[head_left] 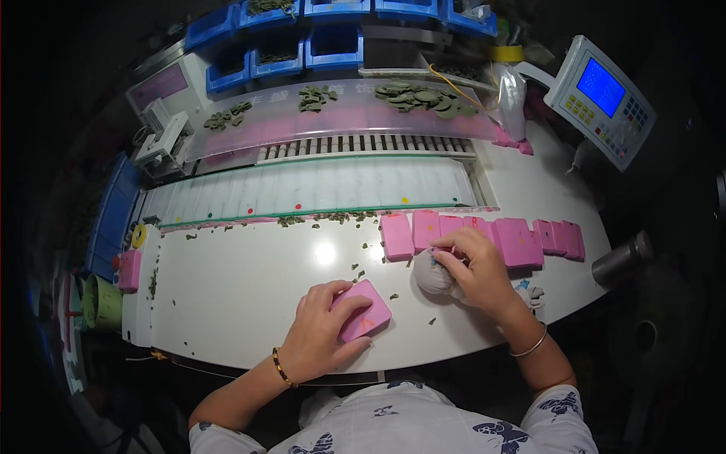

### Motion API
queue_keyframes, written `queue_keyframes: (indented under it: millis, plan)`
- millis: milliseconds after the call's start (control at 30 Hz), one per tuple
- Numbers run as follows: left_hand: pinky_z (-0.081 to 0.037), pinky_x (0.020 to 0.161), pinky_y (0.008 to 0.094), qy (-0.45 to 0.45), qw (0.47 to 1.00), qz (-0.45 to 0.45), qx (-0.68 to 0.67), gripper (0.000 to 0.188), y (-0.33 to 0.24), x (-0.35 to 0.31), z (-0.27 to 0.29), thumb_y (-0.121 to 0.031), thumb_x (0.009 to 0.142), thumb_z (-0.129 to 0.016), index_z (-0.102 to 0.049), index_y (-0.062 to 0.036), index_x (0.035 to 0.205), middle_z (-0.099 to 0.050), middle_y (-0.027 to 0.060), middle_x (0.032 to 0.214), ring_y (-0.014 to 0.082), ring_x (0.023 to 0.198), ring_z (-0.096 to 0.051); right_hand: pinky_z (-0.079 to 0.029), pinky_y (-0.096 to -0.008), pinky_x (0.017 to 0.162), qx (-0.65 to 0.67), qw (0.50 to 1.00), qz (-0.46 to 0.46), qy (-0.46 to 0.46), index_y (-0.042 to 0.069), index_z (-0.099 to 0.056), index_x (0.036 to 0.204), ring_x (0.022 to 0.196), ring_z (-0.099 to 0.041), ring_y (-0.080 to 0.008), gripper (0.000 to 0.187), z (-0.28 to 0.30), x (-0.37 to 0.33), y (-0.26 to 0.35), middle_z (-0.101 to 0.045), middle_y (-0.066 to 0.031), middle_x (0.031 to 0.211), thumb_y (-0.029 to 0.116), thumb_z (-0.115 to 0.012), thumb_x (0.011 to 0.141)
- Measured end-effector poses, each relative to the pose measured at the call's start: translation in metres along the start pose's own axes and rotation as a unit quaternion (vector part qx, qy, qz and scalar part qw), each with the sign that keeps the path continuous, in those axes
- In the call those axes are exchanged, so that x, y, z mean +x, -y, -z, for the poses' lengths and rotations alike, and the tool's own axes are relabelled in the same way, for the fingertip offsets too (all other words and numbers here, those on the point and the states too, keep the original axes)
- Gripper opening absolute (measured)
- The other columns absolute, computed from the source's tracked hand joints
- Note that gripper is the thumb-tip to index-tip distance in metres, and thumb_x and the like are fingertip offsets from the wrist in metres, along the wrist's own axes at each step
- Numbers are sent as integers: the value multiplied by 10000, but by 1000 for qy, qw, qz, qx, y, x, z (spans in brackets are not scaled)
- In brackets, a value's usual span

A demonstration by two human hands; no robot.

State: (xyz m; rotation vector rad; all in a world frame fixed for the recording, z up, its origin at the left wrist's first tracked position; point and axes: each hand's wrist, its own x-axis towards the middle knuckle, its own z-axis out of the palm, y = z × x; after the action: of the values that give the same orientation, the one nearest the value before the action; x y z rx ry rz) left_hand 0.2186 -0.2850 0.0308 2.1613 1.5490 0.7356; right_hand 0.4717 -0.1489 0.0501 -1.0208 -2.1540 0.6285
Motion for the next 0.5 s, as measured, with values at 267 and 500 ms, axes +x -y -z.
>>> queue_keyframes:
  millis: [267, 500]
  plan:
    - [-525, 870, 392, -111, 983, 24, -143, 362, 13, 0, 0, -192, 871, -713, -613, 15, 1150, -668, 204, 1096, 317, 990, -667, -515, -256, 705, 384, 912, -139, 38, -22, -658, 1060, 835, -640, -142, 163, -16, -6, 46, -665, -92, 956, 12, -652, 900]
    - [-533, 715, 279, -118, 908, 159, -368, 239, 12, 8, -3, -154, 994, -583, -625, 49, 1114, -695, 106, 927, 114, 799, -655, -514, -344, 766, 88, 968, 236, 0, 34, -634, 1036, 871, -670, -234, 277, -63, -22, 67, -692, -87, 959, -39, -731, 787]
